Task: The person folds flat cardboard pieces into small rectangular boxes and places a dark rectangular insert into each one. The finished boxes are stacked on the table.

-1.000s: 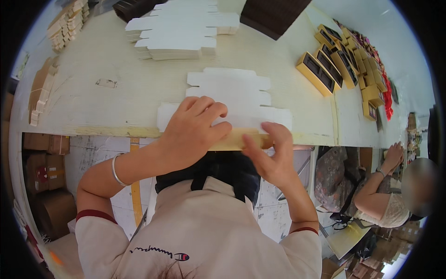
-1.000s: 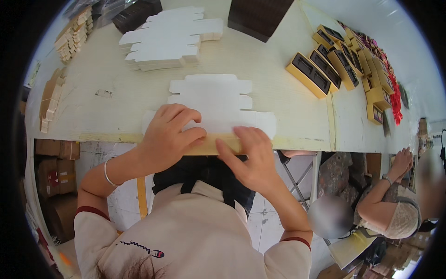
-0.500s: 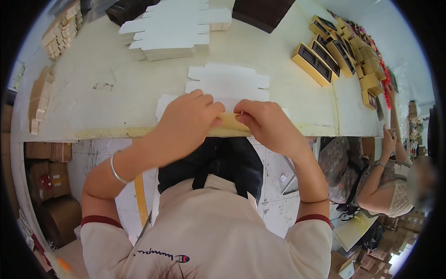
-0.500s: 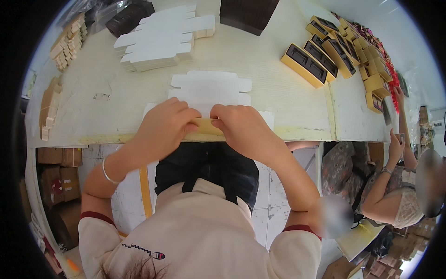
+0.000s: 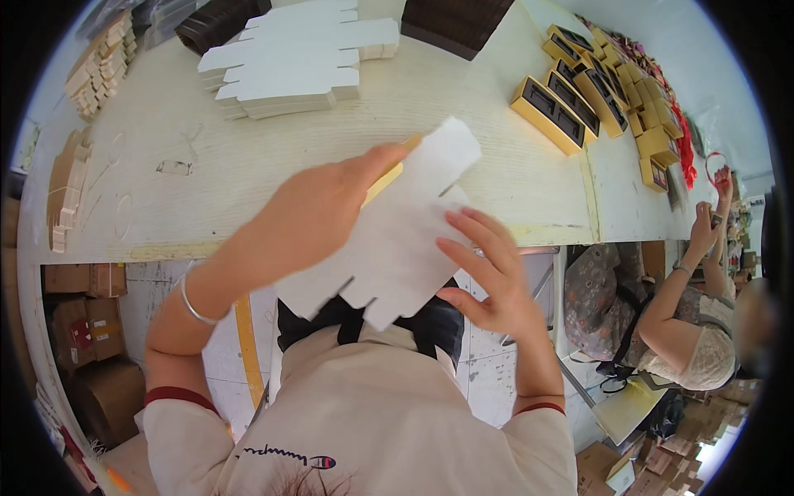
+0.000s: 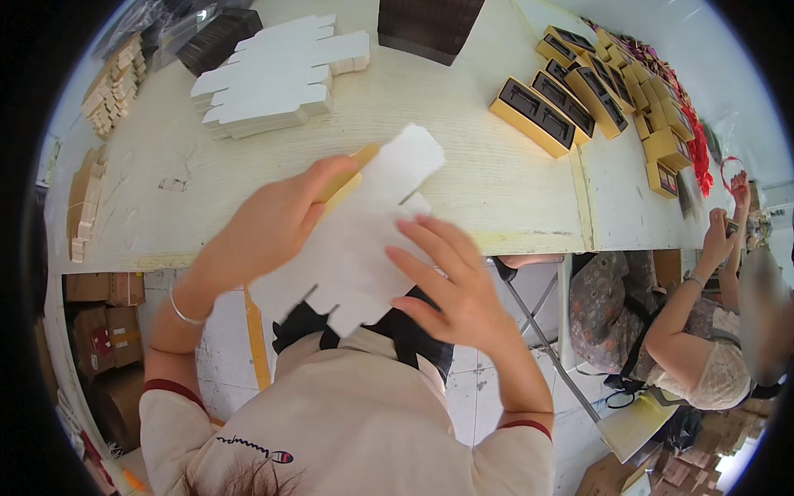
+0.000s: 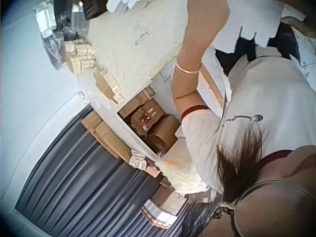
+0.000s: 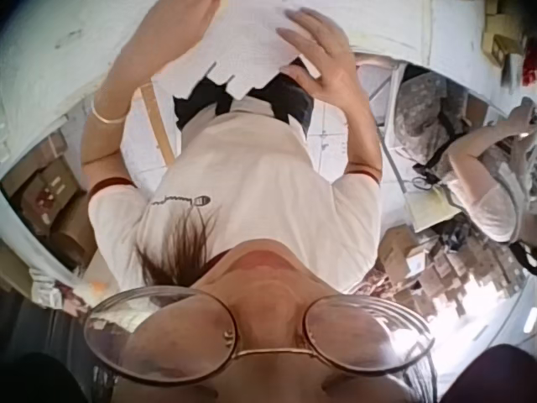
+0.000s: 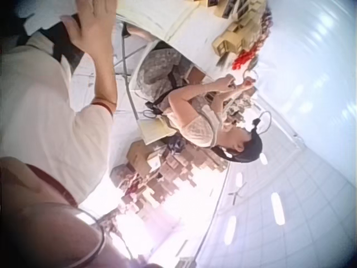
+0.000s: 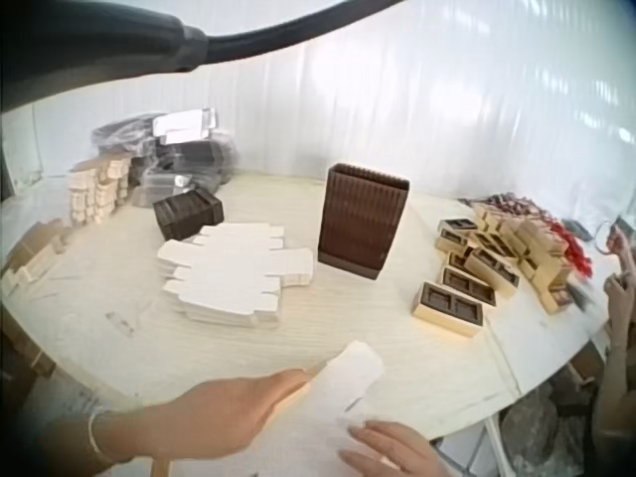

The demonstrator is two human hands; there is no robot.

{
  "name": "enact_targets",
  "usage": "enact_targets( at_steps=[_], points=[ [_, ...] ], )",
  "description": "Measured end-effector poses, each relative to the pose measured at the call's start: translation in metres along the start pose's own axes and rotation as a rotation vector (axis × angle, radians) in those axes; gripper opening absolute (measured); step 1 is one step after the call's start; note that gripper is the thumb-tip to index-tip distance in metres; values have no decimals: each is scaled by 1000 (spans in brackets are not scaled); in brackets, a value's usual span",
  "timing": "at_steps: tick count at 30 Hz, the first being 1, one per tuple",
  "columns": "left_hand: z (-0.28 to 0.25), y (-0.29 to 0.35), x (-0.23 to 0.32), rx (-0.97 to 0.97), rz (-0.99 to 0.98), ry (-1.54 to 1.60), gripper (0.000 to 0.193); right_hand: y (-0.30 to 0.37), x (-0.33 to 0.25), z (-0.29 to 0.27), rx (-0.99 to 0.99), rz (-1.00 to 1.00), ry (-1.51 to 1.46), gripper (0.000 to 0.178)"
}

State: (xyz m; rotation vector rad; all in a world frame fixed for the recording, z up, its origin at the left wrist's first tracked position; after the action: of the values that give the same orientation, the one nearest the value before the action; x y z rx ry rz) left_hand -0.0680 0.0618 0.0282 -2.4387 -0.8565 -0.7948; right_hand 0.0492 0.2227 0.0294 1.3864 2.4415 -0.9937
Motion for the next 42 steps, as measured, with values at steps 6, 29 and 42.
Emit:
enact_targets(
  at_steps=[6,29,42],
  points=[
    [5,-45,-9,-183,52,-175,33,20,-5,20,-5,-124,276,41],
    [13,-47,-8,-140,241,-52,30,-62,10,34,-310,58,72,16],
    [-24,4,-8,-155,263,-204,45,-82,38,32,-384,153,-60,13]
  ],
)
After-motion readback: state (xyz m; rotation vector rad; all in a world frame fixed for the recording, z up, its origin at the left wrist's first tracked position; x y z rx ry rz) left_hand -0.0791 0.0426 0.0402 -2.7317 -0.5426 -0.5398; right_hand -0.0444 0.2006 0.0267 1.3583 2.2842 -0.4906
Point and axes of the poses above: each hand's wrist, its own y-axis away from the middle knuckle, its own z-axis out of the palm, x = y × z, the point moved 6 cm from there along -y, towards the middle knuckle, and after that the axes turned 1 degree about x, right-handed, at the moved point
